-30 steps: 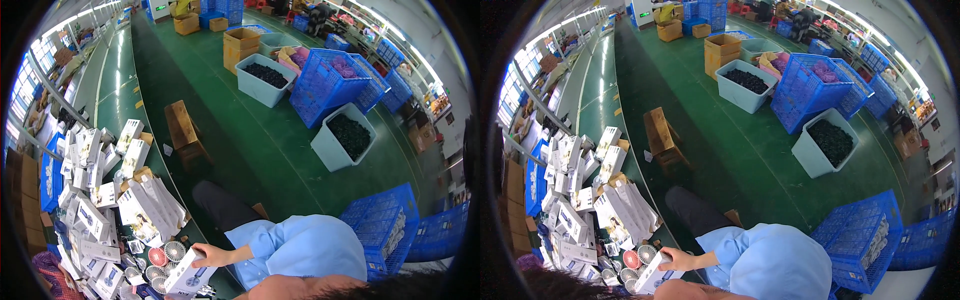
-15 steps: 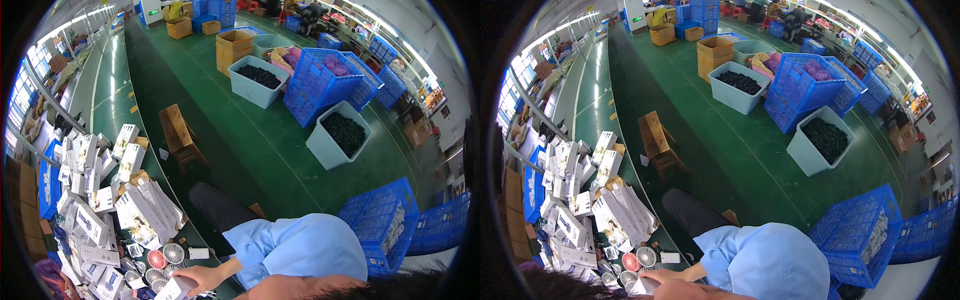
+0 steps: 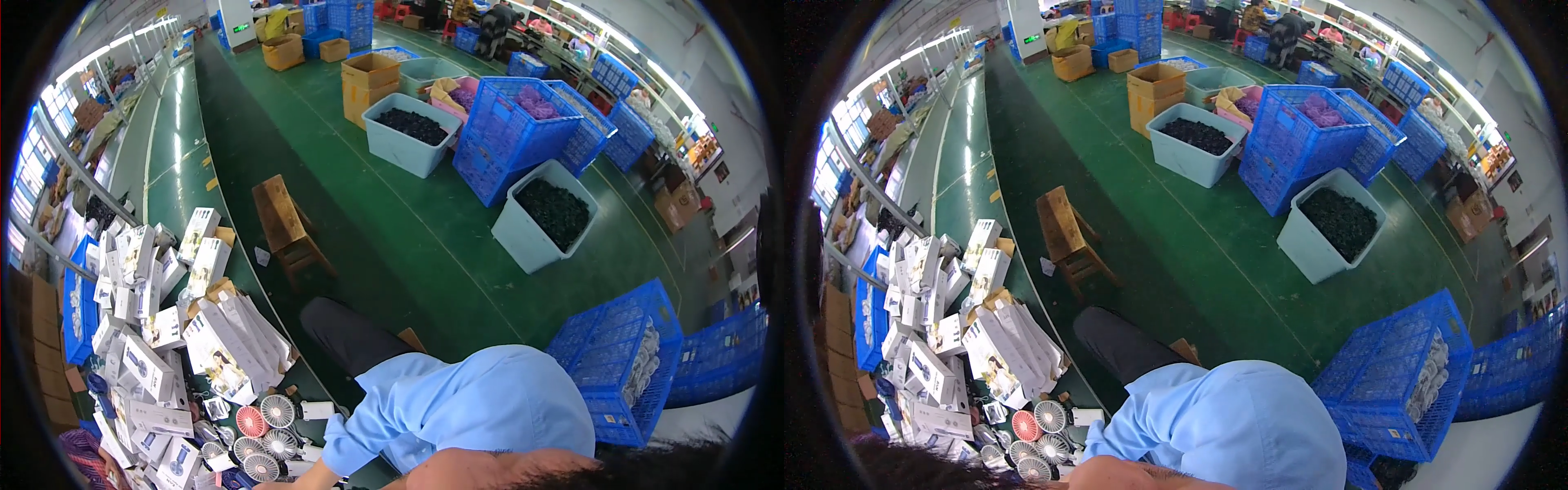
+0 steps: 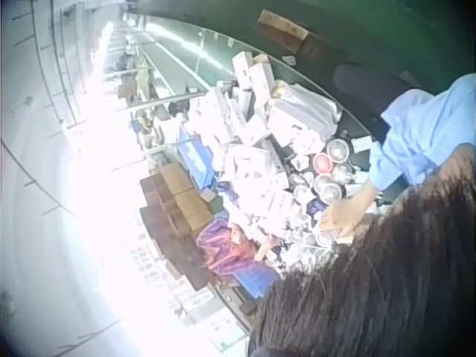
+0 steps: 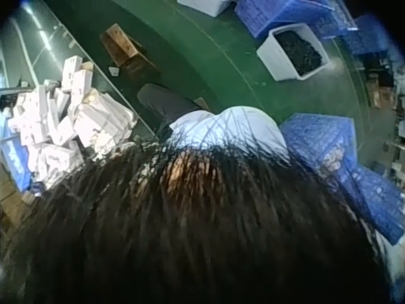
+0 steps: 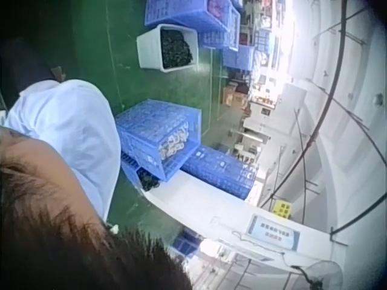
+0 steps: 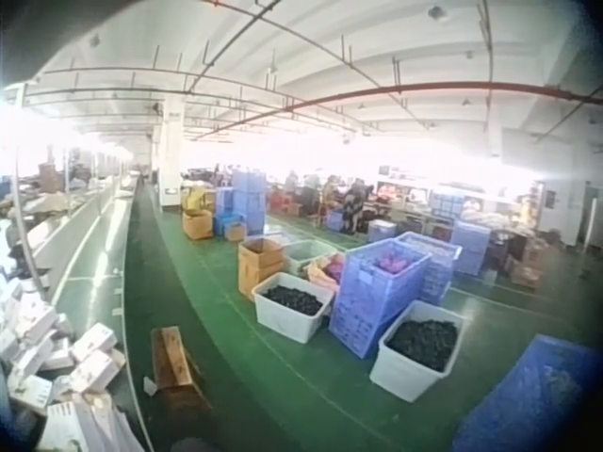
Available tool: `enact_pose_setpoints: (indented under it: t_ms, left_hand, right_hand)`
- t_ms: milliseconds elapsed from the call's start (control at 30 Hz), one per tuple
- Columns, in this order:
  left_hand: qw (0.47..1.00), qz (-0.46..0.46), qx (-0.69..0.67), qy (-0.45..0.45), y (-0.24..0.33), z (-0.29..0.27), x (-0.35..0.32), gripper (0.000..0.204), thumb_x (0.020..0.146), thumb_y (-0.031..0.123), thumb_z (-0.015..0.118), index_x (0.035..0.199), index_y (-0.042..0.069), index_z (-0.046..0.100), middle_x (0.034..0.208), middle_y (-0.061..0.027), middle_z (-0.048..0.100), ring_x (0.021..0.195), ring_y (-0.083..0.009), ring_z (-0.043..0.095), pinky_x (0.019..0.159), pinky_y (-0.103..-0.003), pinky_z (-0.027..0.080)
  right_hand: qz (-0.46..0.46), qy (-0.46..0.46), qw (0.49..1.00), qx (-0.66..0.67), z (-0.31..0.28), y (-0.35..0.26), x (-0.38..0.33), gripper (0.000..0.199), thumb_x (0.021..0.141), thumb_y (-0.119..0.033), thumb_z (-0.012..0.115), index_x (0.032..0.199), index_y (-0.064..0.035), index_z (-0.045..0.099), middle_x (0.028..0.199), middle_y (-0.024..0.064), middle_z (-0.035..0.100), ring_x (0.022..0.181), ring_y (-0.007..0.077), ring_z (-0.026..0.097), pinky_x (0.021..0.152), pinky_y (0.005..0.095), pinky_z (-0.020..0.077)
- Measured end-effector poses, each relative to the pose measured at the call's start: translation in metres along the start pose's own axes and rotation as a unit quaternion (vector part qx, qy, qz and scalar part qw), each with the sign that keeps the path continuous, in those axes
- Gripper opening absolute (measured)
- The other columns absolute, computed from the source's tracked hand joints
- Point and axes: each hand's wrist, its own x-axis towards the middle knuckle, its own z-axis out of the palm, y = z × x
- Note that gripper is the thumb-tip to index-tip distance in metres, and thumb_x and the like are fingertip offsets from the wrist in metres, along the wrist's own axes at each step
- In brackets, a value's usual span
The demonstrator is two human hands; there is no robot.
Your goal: Packaging small handheld fans into boxes at a production line station.
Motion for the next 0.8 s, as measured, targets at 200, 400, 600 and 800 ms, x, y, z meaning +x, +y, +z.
enact_pose_setpoints:
  t_ms: [200, 400, 600, 800]
  left_hand:
    - [1.000, 0.014, -0.012, -0.015, 0.002, 0.000, -0.004, 0.040, 0.072, 0.026, 0.076, 0.089, -0.005, 0.057, 0.079, -0.0191, 0.059, 0.070, -0.0293, 0.055, 0.070, -0.041, 0.046]
    - [0.999, 0.025, -0.018, -0.021, 0.002, -0.001, -0.007, 0.040, 0.072, 0.026, 0.076, 0.089, -0.005, 0.057, 0.079, -0.0192, 0.059, 0.071, -0.0295, 0.055, 0.070, -0.041, 0.046]
    - [0.998, 0.040, -0.025, -0.034, 0.003, -0.001, -0.009, 0.039, 0.073, 0.025, 0.075, 0.089, -0.006, 0.057, 0.080, -0.0194, 0.059, 0.071, -0.0297, 0.055, 0.070, -0.042, 0.046]
    - [0.996, 0.060, -0.036, -0.056, 0.006, 0.005, -0.009, 0.039, 0.073, 0.025, 0.075, 0.090, -0.006, 0.057, 0.081, -0.0195, 0.059, 0.072, -0.0298, 0.055, 0.070, -0.042, 0.046]
  right_hand:
    - [-0.119, 0.066, 0.989, -0.062, 0.033, 0.008, 0.016, 0.051, 0.074, -0.039, 0.064, 0.106, -0.0005, 0.053, 0.093, 0.0153, 0.059, 0.083, 0.0313, 0.060, 0.070, 0.0394, 0.0480]
    - [-0.100, 0.050, 0.993, -0.040, 0.035, 0.006, 0.015, 0.050, 0.075, -0.039, 0.064, 0.105, -0.0007, 0.053, 0.093, 0.0150, 0.059, 0.082, 0.0312, 0.060, 0.069, 0.0393, 0.0480]
    - [-0.075, 0.041, 0.996, -0.018, 0.032, 0.006, 0.012, 0.049, 0.075, -0.038, 0.063, 0.105, -0.0010, 0.053, 0.092, 0.0148, 0.059, 0.082, 0.0311, 0.060, 0.069, 0.0392, 0.0481]
    - [-0.043, 0.038, 0.998, -0.003, 0.024, 0.010, 0.007, 0.048, 0.075, -0.038, 0.063, 0.105, -0.0013, 0.053, 0.091, 0.0145, 0.059, 0.081, 0.0309, 0.060, 0.068, 0.0392, 0.0481]
